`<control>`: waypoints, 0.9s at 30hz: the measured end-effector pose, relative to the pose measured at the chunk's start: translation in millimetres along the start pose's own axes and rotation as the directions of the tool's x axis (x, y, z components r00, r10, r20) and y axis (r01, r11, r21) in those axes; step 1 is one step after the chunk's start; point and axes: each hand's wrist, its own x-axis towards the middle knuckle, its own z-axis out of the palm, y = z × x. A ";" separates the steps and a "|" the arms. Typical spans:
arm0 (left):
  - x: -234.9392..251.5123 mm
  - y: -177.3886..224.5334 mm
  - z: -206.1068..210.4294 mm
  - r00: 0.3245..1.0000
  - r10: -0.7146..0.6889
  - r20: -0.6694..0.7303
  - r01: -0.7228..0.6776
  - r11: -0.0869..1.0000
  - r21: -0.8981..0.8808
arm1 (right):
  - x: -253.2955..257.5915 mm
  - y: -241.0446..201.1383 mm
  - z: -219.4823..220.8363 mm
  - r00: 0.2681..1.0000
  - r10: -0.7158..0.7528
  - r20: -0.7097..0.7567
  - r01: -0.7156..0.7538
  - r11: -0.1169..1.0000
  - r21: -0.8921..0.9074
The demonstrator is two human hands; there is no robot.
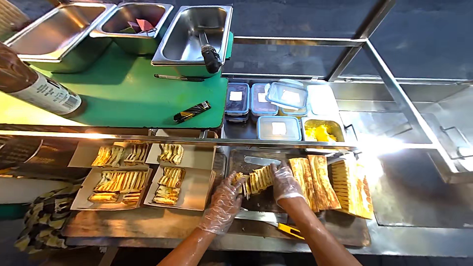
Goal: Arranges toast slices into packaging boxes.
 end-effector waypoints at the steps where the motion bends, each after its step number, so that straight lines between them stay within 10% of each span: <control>1: 2.9 -0.7 -1.9 0.999 -0.037 0.013 0.038 0.999 -0.020 | -0.3 1.6 1.3 1.000 -0.017 0.001 0.017 1.000 -0.016; 8: -4.3 1.4 -6.7 0.986 -0.124 -0.109 0.075 0.924 -0.375 | -13.4 17.5 18.0 0.971 -0.032 -0.237 0.101 0.954 0.283; 12: 6.2 8.7 -5.8 0.942 -0.307 -0.138 0.189 0.820 -0.540 | -5.6 -4.0 8.5 0.997 0.035 -0.069 -0.019 0.974 0.225; 18: 16.1 3.5 -16.6 0.942 -0.308 -0.137 0.212 0.857 -0.471 | -22.6 3.6 22.2 0.917 -0.183 -0.354 0.264 0.945 0.193; 22: 23.5 3.8 -20.5 0.957 -0.285 -0.054 0.234 0.868 -0.437 | -12.9 -33.4 10.1 0.855 -0.471 -0.217 0.485 0.875 0.011; 27: 36.9 -7.6 -19.7 0.953 -0.302 -0.007 0.259 0.831 -0.492 | -24.5 -72.7 20.3 0.928 -0.326 -0.178 0.322 0.945 -0.054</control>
